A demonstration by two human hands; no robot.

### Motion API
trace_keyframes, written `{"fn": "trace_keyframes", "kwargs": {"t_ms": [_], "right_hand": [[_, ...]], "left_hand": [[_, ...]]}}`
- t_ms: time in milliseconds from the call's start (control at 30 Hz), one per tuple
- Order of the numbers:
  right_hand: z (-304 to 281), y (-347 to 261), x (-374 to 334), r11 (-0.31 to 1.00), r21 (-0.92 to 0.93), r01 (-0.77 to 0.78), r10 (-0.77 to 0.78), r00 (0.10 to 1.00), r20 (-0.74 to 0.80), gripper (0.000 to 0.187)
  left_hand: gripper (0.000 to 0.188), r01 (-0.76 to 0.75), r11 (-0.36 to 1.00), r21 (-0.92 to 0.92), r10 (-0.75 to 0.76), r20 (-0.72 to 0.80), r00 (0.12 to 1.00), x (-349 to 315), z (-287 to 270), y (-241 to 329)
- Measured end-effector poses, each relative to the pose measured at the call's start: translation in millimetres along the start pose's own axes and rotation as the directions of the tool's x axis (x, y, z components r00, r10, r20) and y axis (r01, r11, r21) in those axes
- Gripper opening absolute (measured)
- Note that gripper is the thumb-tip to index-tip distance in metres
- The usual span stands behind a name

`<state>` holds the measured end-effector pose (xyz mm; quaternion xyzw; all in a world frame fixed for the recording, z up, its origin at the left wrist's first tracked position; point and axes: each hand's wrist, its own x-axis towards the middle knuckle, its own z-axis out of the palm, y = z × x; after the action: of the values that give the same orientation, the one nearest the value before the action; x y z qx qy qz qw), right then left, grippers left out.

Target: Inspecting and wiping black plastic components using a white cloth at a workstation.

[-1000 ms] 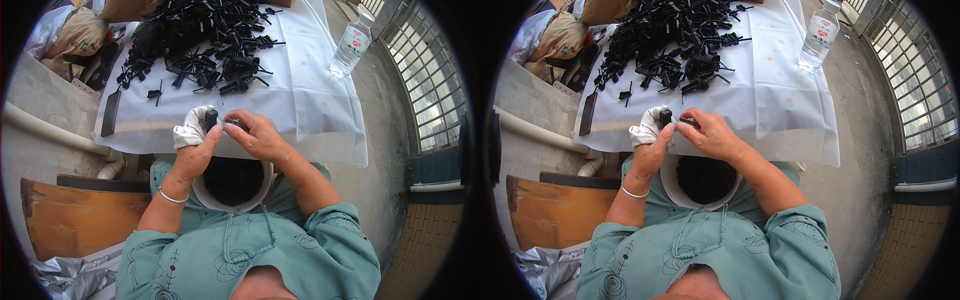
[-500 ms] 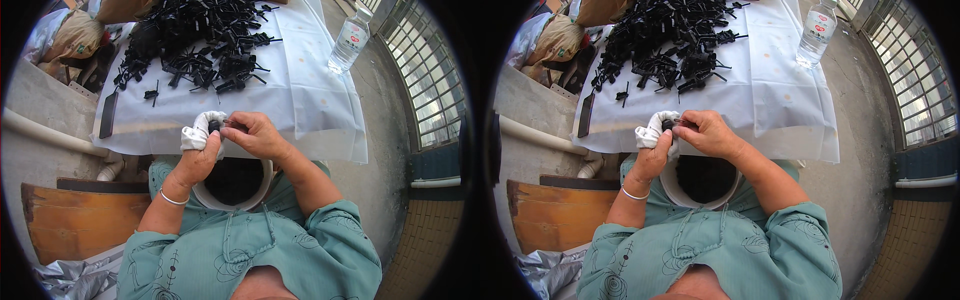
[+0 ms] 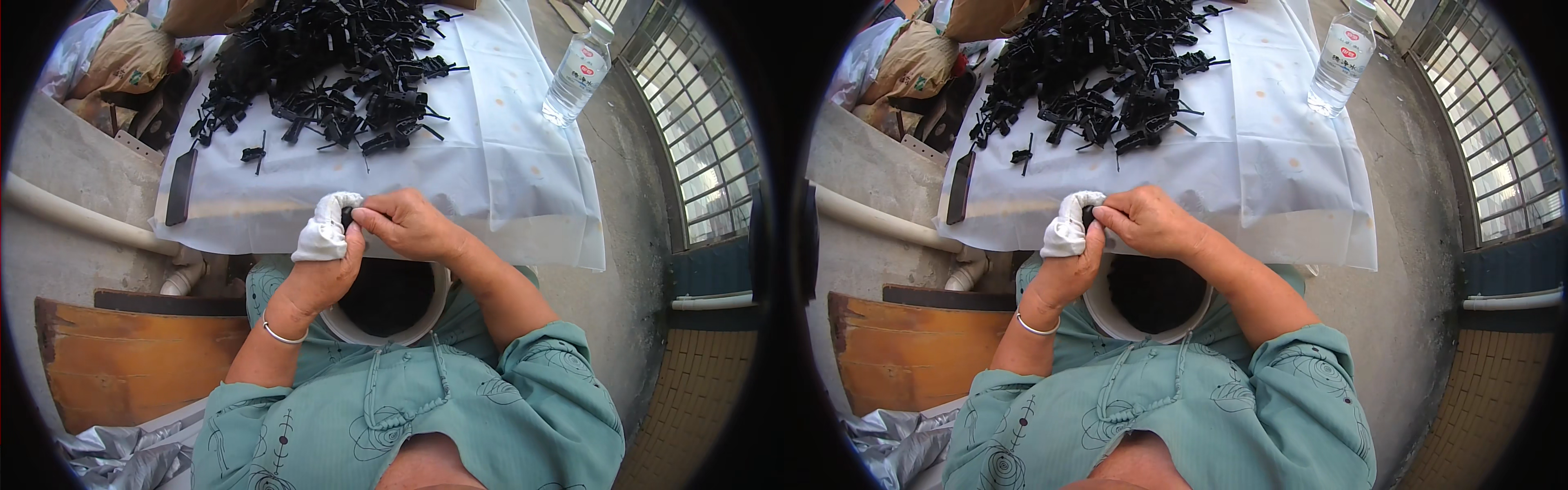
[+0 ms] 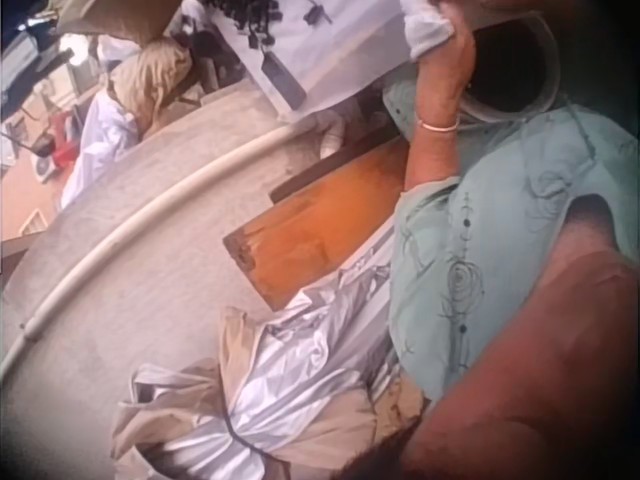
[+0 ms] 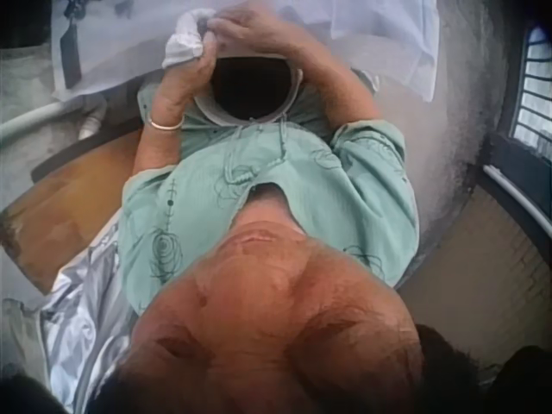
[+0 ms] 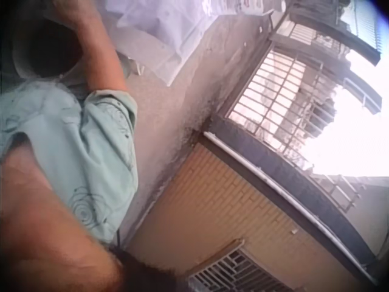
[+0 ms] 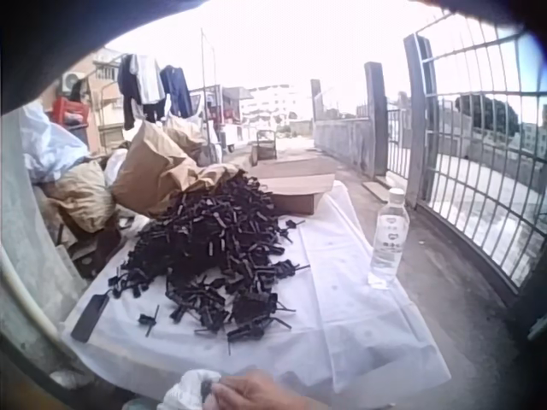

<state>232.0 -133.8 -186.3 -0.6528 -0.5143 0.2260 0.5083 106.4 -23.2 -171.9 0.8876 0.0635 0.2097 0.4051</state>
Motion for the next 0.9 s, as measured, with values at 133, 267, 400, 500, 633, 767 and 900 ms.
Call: {"fn": "trace_keyframes", "kwargs": {"t_ms": [133,267,400,500,633,767,900], "right_hand": [[-2.7,11.1,14.8,0.795,-0.605,-0.037,-0.244,0.894,-0.376,0.024],[3.5,28.2,22.1,0.702,-0.709,-0.075,-0.242,0.91,-0.336,0.019],[6.5,10.4,-1.0,0.695,-0.719,0.004,-0.311,0.904,-0.295,0.015],[5.2,-3.8,-10.6,0.696,-0.706,0.132,-0.371,0.908,-0.196,0.013],[2.2,2.9,-13.4,0.838,-0.495,0.229,-0.392,0.884,-0.255,0.01],[-4.4,-0.8,-11.7,0.982,-0.183,0.038,-0.117,0.889,-0.442,0.011],[-6.4,0.2,-12.3,0.973,0.226,-0.053,0.13,0.931,-0.341,0.019]], "left_hand": [[0.024,-0.176,0.936,0.306,0.163,0.067,0.984,1.5,-9.2,-7.2],[0.021,-0.004,0.996,0.087,0.015,-0.123,0.992,6.6,-4.9,-19.8],[0.024,-0.118,0.993,0.0,0.115,-0.224,0.968,29.8,0.5,-25.8],[0.029,-0.075,0.99,0.123,0.088,-0.102,0.991,43.2,3.6,-23.8],[0.025,0.335,0.836,-0.435,-0.278,0.192,0.941,41.6,6.4,-19.0],[0.025,0.294,0.784,-0.547,-0.214,0.207,0.955,31.6,6.2,-5.5],[0.024,0.193,0.742,-0.641,-0.127,0.149,0.981,23.5,13.6,-2.9]]}}
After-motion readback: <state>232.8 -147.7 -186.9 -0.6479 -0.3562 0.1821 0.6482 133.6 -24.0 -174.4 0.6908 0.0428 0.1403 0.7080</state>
